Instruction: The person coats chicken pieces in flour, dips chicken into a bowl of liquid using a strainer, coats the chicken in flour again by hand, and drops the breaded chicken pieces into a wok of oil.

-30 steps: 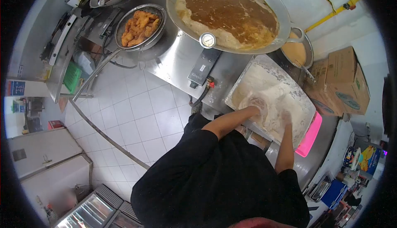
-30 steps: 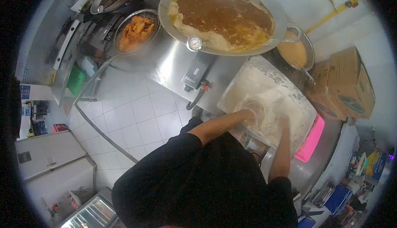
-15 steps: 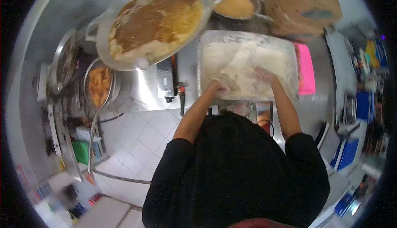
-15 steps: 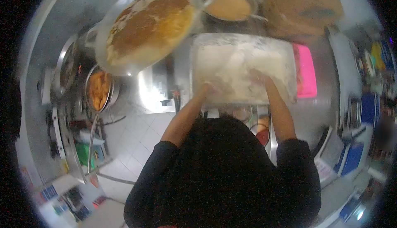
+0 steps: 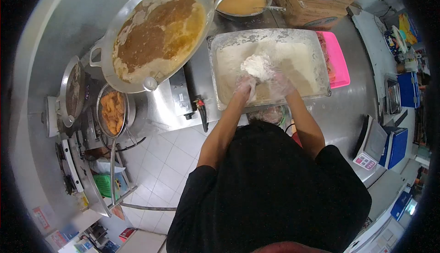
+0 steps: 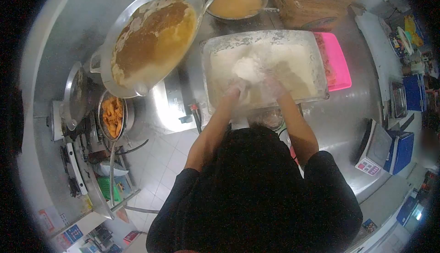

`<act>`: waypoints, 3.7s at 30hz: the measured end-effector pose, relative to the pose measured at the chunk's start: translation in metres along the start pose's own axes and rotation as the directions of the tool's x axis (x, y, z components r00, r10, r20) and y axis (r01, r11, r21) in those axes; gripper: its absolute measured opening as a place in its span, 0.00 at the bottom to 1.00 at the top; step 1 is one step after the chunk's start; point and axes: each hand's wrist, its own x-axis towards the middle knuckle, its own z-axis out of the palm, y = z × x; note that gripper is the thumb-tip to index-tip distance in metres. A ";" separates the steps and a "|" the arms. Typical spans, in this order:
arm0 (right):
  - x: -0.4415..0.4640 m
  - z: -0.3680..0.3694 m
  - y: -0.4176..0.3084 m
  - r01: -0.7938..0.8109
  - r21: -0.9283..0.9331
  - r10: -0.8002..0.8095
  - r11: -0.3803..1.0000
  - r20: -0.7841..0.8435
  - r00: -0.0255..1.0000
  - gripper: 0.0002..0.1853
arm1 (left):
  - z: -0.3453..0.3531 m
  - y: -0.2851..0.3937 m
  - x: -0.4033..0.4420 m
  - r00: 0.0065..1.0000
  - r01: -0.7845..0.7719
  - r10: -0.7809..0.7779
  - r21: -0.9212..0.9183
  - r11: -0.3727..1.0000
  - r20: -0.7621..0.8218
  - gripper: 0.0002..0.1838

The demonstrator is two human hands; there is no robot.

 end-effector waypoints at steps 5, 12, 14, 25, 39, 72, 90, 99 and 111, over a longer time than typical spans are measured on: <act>0.011 0.058 -0.100 0.121 -0.144 -0.146 0.982 -0.175 0.974 0.21 | -0.029 0.039 -0.021 0.971 0.025 -0.087 0.268 0.963 0.225 0.17; 0.014 0.021 -0.123 0.133 -0.809 -0.239 0.573 -0.010 0.971 0.23 | 0.032 -0.032 -0.008 0.992 0.070 -0.099 0.321 0.944 0.075 0.20; 0.014 -0.017 -0.066 -0.177 -0.853 0.020 0.491 -0.192 0.981 0.23 | 0.017 -0.032 -0.020 0.969 0.235 -0.237 0.030 0.971 0.072 0.21; 0.028 -0.069 -0.094 -0.479 -0.778 0.383 0.407 -0.331 0.863 0.30 | 0.054 -0.058 -0.029 0.987 -0.153 0.047 -0.782 0.605 -0.157 0.24; 0.062 -0.177 -0.104 -0.228 -0.845 0.365 0.484 -0.041 0.930 0.26 | -0.010 -0.025 -0.059 0.988 -0.148 0.155 -0.165 0.975 0.030 0.20; 0.213 0.096 -0.437 0.107 -0.877 0.296 0.468 0.270 0.916 0.30 | -0.026 0.028 -0.057 0.897 -0.374 0.350 -0.042 0.926 -0.269 0.20; -0.036 -0.104 0.032 0.094 -0.900 0.501 0.427 0.321 0.804 0.15 | 0.028 0.106 0.045 0.944 -0.148 0.172 -0.107 0.983 0.280 0.23; 0.007 -0.084 -0.058 -0.155 -0.953 0.548 0.261 0.014 0.837 0.17 | 0.050 0.093 0.036 0.939 -0.311 0.321 -0.091 0.946 0.121 0.19; -0.020 -0.123 -0.029 -0.288 -0.016 0.275 0.957 -0.254 0.927 0.27 | -0.039 0.062 0.007 0.944 0.330 -0.132 -0.896 0.297 0.303 0.17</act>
